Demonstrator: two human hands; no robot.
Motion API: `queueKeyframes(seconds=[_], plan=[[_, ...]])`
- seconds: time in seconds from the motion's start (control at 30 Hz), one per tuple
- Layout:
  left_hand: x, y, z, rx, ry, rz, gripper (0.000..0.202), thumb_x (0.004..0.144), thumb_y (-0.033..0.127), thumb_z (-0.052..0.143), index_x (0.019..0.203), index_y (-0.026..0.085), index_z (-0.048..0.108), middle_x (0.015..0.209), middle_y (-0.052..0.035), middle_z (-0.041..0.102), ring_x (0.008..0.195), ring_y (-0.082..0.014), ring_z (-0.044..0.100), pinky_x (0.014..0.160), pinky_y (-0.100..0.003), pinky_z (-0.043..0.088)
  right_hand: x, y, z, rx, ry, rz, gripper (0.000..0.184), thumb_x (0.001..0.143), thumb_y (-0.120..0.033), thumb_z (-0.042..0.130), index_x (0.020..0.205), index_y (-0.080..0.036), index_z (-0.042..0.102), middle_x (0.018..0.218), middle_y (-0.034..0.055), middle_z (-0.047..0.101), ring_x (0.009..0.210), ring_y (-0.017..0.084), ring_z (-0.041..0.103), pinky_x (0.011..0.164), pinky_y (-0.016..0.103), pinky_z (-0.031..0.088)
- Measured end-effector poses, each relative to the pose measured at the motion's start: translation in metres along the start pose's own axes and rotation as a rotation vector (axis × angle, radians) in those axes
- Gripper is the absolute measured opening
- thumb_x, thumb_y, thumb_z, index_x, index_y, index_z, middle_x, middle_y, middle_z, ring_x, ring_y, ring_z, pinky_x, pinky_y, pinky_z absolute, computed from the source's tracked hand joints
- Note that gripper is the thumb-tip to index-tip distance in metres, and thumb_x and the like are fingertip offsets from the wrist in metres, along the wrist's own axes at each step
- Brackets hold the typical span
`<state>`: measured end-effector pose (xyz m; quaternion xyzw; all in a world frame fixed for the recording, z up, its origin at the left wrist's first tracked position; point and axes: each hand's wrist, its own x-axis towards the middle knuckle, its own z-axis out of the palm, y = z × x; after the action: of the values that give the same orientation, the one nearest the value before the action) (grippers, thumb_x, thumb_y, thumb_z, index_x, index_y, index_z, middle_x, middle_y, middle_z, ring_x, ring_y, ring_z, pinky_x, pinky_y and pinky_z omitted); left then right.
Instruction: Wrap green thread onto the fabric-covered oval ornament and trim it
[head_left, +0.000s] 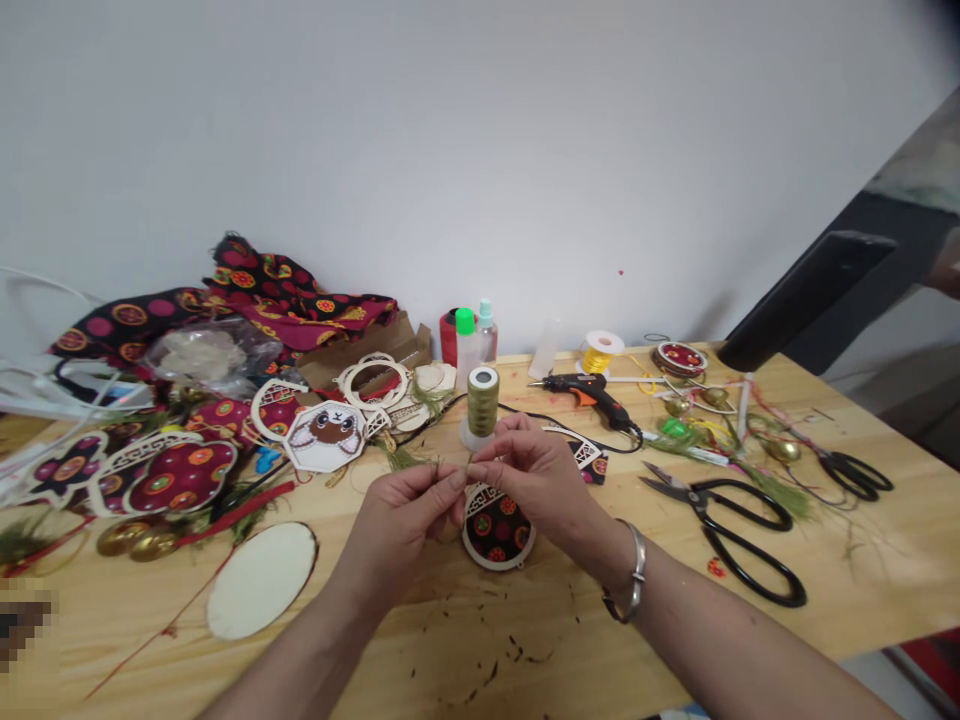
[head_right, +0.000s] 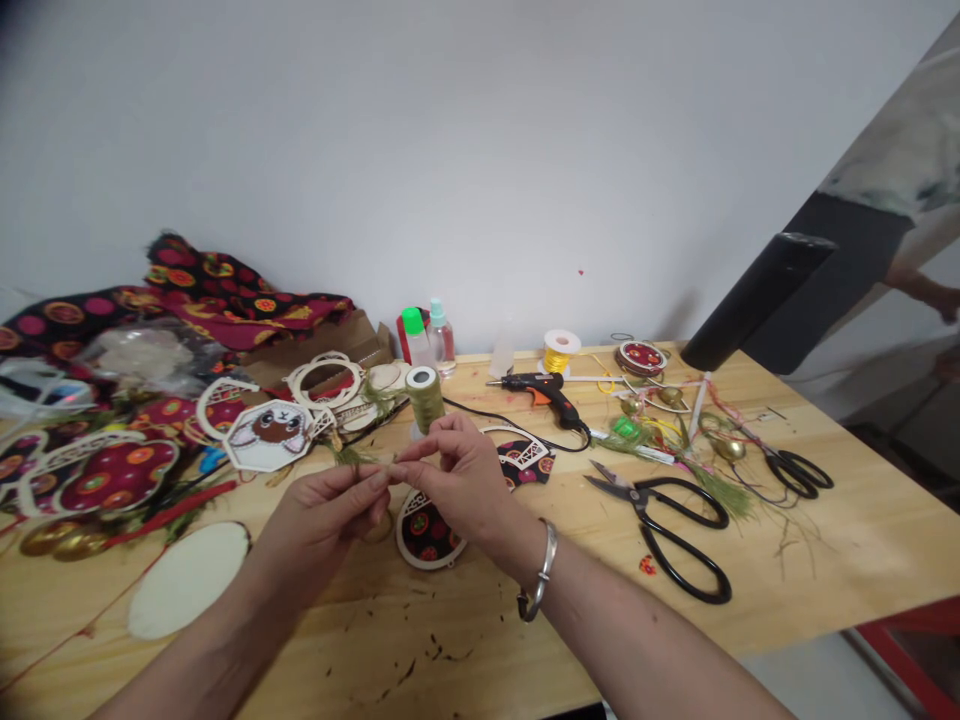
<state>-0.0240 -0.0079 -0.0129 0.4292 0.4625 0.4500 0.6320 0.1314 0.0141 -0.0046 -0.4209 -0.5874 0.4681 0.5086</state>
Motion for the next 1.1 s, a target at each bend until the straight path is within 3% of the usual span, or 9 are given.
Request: queueKeyframes(seconds=[0.2, 0.3, 0.43, 0.7, 1.1], plan=[[-0.0009, -0.0005, -0.0006, 0.020, -0.015, 0.024, 0.020, 0.072, 0.033, 0.069, 0.069, 0.013, 0.069, 0.052, 0.0027, 0.049, 0.048, -0.0070, 0.036, 0.046, -0.021, 0.025, -0.0010, 0.0017, 0.0006, -0.012, -0.026, 0.022, 0.007, 0.064, -0.024, 0.074, 0.066, -0.020, 0.068, 0.075, -0.0004, 0.050, 0.070, 0.012, 0.045, 0.064, 0.026, 0.038], [-0.0015, -0.0007, -0.0016, 0.044, -0.016, 0.033, 0.020, 0.074, 0.033, 0.068, 0.071, 0.014, 0.069, 0.051, 0.0033, 0.048, 0.048, -0.0072, 0.035, 0.046, -0.021, 0.026, -0.0017, 0.0056, 0.0000, -0.034, -0.016, 0.040, 0.017, 0.064, -0.029, 0.075, 0.077, -0.021, 0.068, 0.079, -0.0009, 0.049, 0.064, 0.010, 0.042, 0.058, 0.025, 0.036], [-0.0009, -0.0015, -0.0024, 0.056, -0.018, 0.045, 0.019, 0.075, 0.033, 0.066, 0.070, 0.014, 0.069, 0.052, 0.0033, 0.048, 0.049, -0.0074, 0.035, 0.047, -0.022, 0.026, -0.0010, 0.0057, -0.0022, -0.067, -0.039, 0.070, 0.032, 0.063, -0.031, 0.076, 0.093, -0.020, 0.068, 0.078, -0.0005, 0.052, 0.069, 0.012, 0.045, 0.062, 0.025, 0.039], [0.0008, -0.0030, -0.0028, 0.059, -0.021, 0.037, 0.021, 0.075, 0.034, 0.067, 0.068, 0.014, 0.068, 0.052, 0.0037, 0.048, 0.050, -0.0068, 0.035, 0.048, -0.022, 0.025, 0.0008, -0.0017, -0.0035, 0.073, -0.179, 0.169, 0.018, 0.067, -0.027, 0.071, 0.082, -0.018, 0.073, 0.083, 0.0025, 0.065, 0.081, 0.016, 0.058, 0.075, 0.030, 0.043], [-0.0003, -0.0012, -0.0017, 0.050, -0.029, 0.031, 0.020, 0.074, 0.033, 0.068, 0.068, 0.014, 0.069, 0.050, 0.0038, 0.049, 0.049, -0.0063, 0.035, 0.048, -0.022, 0.023, 0.0012, 0.0000, -0.0041, 0.097, -0.190, 0.172, 0.014, 0.067, -0.026, 0.072, 0.078, -0.017, 0.073, 0.083, 0.0029, 0.066, 0.080, 0.015, 0.059, 0.075, 0.030, 0.044]])
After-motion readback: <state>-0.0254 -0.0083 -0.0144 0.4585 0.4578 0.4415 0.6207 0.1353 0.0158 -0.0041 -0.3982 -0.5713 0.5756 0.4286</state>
